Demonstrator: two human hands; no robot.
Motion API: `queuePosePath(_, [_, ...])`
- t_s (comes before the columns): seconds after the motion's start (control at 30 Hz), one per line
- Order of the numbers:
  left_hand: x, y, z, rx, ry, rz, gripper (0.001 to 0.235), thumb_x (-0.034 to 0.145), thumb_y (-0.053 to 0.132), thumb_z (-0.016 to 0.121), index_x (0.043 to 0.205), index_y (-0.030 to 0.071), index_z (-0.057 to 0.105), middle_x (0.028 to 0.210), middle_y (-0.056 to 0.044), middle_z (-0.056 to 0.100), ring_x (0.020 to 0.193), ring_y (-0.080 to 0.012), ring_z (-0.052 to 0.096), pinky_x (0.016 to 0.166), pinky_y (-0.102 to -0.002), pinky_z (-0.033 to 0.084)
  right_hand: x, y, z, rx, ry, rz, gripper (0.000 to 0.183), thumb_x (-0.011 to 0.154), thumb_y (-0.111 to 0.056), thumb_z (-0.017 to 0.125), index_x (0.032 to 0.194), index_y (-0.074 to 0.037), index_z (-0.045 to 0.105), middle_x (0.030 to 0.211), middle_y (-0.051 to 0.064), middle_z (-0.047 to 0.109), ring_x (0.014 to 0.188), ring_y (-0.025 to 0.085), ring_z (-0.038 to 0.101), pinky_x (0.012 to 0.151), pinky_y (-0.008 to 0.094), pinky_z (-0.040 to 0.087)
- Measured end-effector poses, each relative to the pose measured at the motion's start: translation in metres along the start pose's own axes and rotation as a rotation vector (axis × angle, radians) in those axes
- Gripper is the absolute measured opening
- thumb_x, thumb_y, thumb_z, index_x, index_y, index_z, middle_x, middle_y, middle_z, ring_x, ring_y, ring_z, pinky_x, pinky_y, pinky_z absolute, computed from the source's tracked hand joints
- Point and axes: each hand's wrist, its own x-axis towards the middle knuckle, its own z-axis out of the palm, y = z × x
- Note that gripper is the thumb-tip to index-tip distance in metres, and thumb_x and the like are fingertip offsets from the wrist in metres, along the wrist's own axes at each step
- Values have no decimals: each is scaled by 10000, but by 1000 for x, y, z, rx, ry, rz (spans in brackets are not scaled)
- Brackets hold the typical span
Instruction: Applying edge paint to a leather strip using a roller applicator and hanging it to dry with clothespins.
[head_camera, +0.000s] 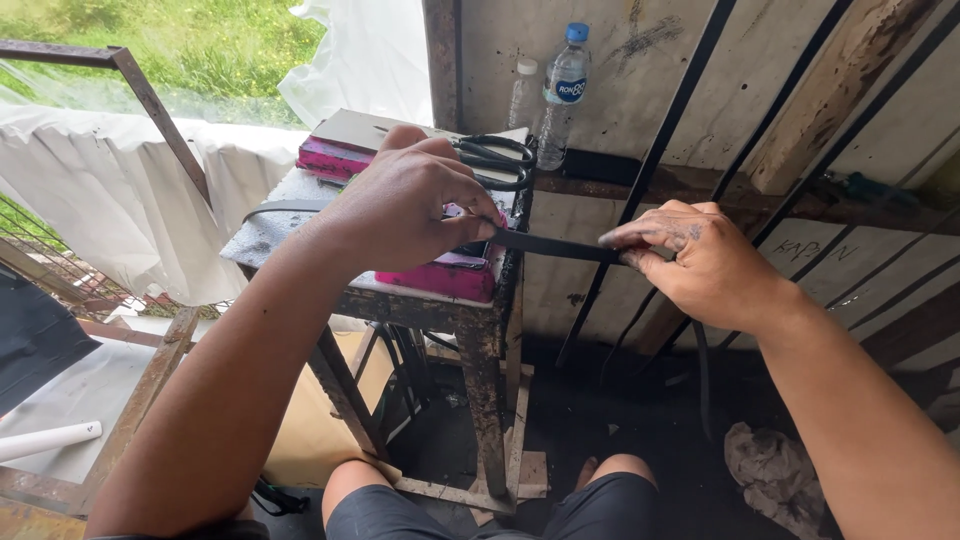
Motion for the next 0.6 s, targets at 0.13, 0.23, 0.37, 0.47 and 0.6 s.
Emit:
queuePosePath(0.13, [4,-1,4,-17,-54,-6,126,903,312,787,959,205,825,881,34,782,924,-206,630,981,-478,319,8,-23,-19,159,-201,225,217,902,-65,673,1045,-157,808,1042,26,801,1043,213,741,946,368,540])
queuePosePath(0.23, [6,-4,8,4,-102,-32,145,905,360,770,1001,275,836,1007,121,807,1001,-146,592,1015,-439,282,11,-38,-31,233,-372,501,274,918,-109,619,1101,-154,818,1191,3,781,1120,161,751,968,320,612])
queuePosePath(0.37, [10,-2,11,-8,-106,-60,164,888,373,787,1002,266,837,1024,106,806,1006,-151,609,1032,-447,293,12,-36,-31,264,-409,490,360,895,-159,568,1179,-182,787,1211,9,774,1160,167,721,994,369,569])
queuePosePath(0.47, [10,12,5,-110,-4,19,188,913,305,807,918,118,800,767,-58,762,868,-257,685,972,-496,350,7,-20,-14,432,-253,210,343,858,8,546,1041,-84,821,919,97,792,979,192,696,922,427,521])
queuePosePath(0.6, [13,12,11,-107,-8,41,188,906,289,817,918,102,798,762,-67,762,853,-260,686,961,-492,347,23,-46,-15,535,-254,209,343,864,-2,528,1085,-4,790,938,114,721,1011,194,650,913,410,566])
